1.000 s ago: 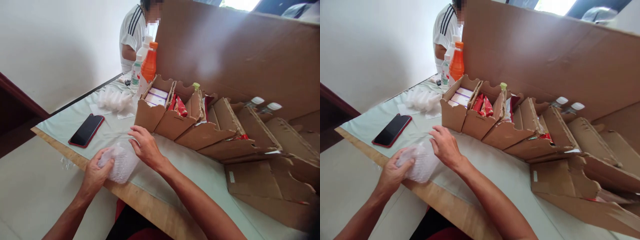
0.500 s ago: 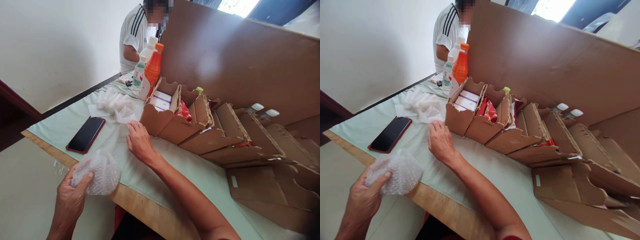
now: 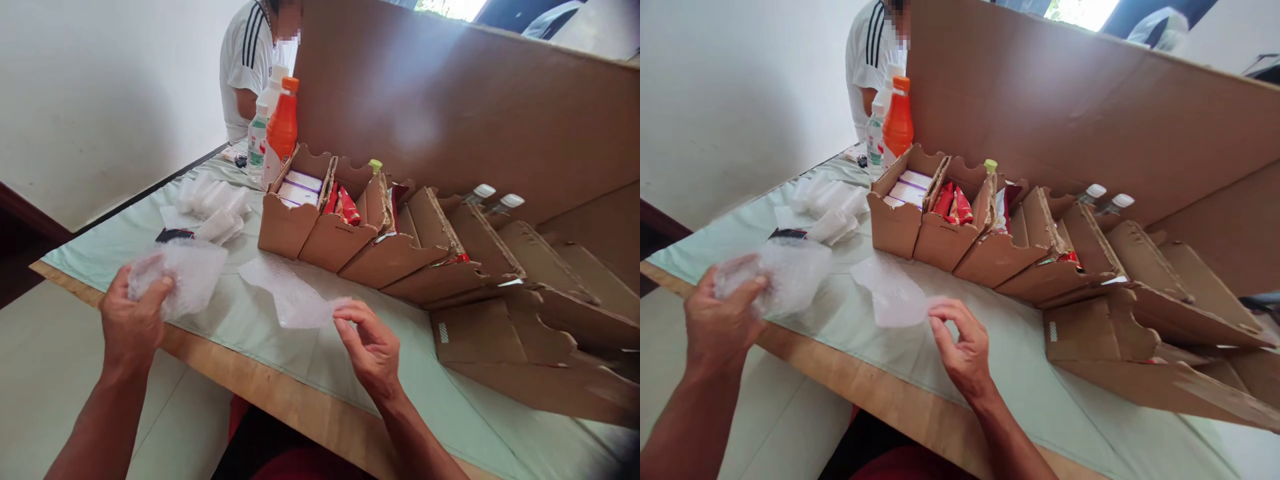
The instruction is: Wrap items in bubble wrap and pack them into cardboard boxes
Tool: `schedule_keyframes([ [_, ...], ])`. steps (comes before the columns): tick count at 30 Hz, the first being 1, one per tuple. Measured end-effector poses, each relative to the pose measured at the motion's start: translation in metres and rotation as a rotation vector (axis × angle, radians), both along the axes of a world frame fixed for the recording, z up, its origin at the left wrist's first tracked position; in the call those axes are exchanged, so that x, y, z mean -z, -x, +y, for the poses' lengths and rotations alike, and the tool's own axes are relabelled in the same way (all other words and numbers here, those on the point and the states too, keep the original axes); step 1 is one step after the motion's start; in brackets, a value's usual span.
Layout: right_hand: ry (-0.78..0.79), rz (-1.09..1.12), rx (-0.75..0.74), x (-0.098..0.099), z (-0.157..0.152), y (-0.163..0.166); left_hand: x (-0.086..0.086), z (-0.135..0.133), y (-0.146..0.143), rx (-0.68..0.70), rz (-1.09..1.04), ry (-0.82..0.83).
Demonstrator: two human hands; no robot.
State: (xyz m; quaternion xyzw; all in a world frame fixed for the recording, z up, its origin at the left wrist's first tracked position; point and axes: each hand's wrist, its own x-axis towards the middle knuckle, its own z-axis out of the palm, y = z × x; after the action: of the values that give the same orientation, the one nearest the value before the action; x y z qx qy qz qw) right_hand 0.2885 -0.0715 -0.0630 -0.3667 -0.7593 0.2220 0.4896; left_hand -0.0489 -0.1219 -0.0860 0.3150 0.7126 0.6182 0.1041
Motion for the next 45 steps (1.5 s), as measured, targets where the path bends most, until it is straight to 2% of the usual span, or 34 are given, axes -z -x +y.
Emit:
schedule_keyframes([
  [1, 0.032, 0.006, 0.052, 0.007, -0.007, -0.017, -0.012, 0.017, -0.002, 0.006, -0.045, -0.067],
  [3, 0.074, 0.037, 0.160, 0.018, -0.023, -0.047, -0.033, 0.055, -0.004, 0.032, -0.006, -0.117],
  [4, 0.088, 0.054, 0.203, 0.021, -0.031, -0.060, -0.041, 0.075, -0.003, 0.048, 0.049, -0.125],
  [5, 0.104, 0.063, 0.228, 0.024, -0.040, -0.071, -0.047, 0.094, -0.003, 0.083, 0.210, -0.110],
  [6, 0.118, 0.065, 0.234, 0.025, -0.048, -0.080, -0.050, 0.112, -0.003, 0.114, 0.364, -0.063],
  [7, 0.136, 0.059, 0.222, 0.026, -0.056, -0.087, -0.051, 0.128, -0.003, 0.169, 0.425, -0.014],
  [8, 0.154, 0.044, 0.195, 0.027, -0.063, -0.093, -0.050, 0.140, -0.004, 0.291, 0.493, 0.092],
  [10, 0.194, 0.006, 0.127, 0.030, -0.074, -0.100, -0.046, 0.150, -0.010, 0.452, 0.605, 0.300],
  [12, 0.227, -0.010, 0.081, 0.035, -0.081, -0.104, -0.039, 0.135, -0.021, 0.441, 0.756, 0.347],
  [14, 0.262, 0.004, 0.061, 0.041, -0.086, -0.106, -0.028, 0.098, -0.040, 0.356, 0.884, 0.173],
  [15, 0.282, 0.019, 0.053, 0.043, -0.088, -0.107, -0.020, 0.075, -0.053, 0.398, 0.959, 0.077],
  [16, 0.303, 0.035, 0.041, 0.045, -0.090, -0.107, -0.011, 0.051, -0.068, 0.555, 0.979, 0.080],
  [17, 0.324, 0.052, 0.028, 0.047, -0.091, -0.108, -0.001, 0.028, -0.084, 0.734, 0.971, 0.016],
  [19, 0.367, 0.088, -0.006, 0.049, -0.094, -0.108, 0.019, -0.010, -0.117, 1.087, 0.914, 0.082],
  [21, 0.413, 0.129, -0.037, 0.049, -0.095, -0.111, 0.037, -0.029, -0.144, 1.191, 0.946, 0.085],
  [24, 0.475, 0.176, -0.001, 0.050, -0.092, -0.126, 0.051, -0.029, -0.171, 1.182, 1.054, -0.010],
  [26, 0.500, 0.164, 0.112, 0.050, -0.090, -0.146, 0.050, -0.024, -0.184, 1.230, 1.106, -0.077],
  [28, 0.501, 0.095, 0.287, 0.048, -0.091, -0.172, 0.044, -0.021, -0.195, 1.302, 1.117, -0.134],
  [31, 0.396, -0.073, 0.559, 0.040, -0.102, -0.202, 0.032, -0.022, -0.209, 1.326, 1.067, -0.217],
  [33, 0.256, -0.161, 0.653, 0.032, -0.110, -0.201, 0.025, -0.021, -0.218, 1.286, 1.039, -0.267],
  [35, 0.136, -0.248, 0.583, 0.027, -0.113, -0.180, 0.023, -0.017, -0.226, 1.222, 1.052, -0.298],
  [37, 0.087, -0.394, 0.396, 0.028, -0.108, -0.146, 0.025, -0.011, -0.234, 1.170, 1.099, -0.303],
  [39, 0.083, -0.562, 0.212, 0.037, -0.098, -0.112, 0.033, -0.006, -0.236, 1.164, 1.145, -0.259],
  [41, 0.089, -0.677, 0.128, 0.051, -0.092, -0.092, 0.043, -0.003, -0.233, 1.189, 1.171, -0.197],
  [43, 0.093, -0.732, 0.107, 0.066, -0.093, -0.096, 0.052, -0.003, -0.225, 1.233, 1.163, -0.144],
  [45, 0.112, -0.769, 0.138, 0.077, -0.104, -0.122, 0.057, -0.004, -0.217, 1.276, 1.127, -0.105],
])
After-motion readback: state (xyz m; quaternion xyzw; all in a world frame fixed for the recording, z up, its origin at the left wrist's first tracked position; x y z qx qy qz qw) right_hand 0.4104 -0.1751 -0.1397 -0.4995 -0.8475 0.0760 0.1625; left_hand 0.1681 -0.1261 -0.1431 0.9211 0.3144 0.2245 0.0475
